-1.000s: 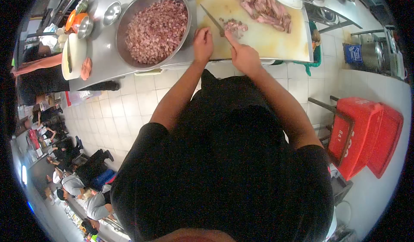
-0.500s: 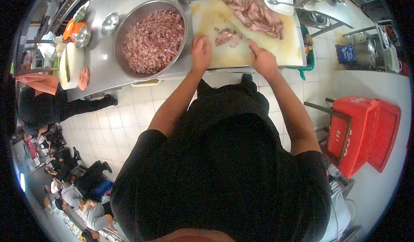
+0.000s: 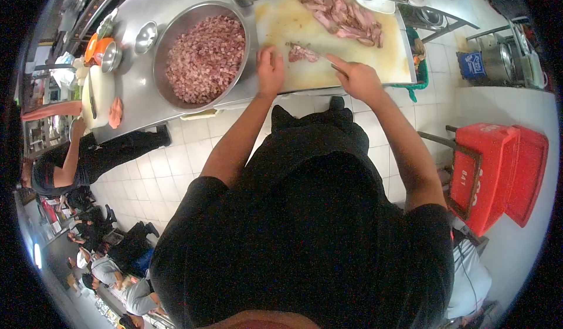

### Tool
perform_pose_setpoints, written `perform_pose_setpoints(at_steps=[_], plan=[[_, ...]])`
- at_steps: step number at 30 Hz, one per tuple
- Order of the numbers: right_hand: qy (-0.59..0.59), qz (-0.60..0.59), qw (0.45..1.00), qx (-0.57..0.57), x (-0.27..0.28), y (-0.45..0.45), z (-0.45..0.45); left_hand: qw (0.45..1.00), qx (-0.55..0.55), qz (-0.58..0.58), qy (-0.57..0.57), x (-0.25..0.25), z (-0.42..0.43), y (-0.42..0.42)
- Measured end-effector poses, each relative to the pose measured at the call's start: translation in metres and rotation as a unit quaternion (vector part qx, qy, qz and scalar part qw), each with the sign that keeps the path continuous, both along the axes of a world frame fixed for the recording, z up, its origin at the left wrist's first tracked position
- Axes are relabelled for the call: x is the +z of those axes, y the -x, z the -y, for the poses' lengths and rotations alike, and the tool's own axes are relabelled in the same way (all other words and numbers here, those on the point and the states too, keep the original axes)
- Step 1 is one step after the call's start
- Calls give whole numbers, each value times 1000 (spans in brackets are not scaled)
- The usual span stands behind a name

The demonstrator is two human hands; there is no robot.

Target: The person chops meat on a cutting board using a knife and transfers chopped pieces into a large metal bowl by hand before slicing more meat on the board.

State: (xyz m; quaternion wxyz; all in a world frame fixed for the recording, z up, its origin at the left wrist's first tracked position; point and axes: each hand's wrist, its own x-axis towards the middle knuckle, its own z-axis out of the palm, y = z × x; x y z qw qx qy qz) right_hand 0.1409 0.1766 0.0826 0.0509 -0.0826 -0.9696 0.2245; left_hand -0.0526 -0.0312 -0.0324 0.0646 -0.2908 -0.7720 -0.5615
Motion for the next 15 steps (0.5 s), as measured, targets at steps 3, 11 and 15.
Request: perform_pose_setpoints(at_steps=[3, 11, 15], plan=[[207, -46, 974, -85, -16, -39, -3, 998, -9, -36, 48, 11, -6, 0], [586, 61, 744, -317, -23, -111, 30, 993, -87, 15, 79, 10, -42, 7], [599, 65, 742, -294, -31, -77, 50, 993, -103, 11, 63, -1, -63, 3]])
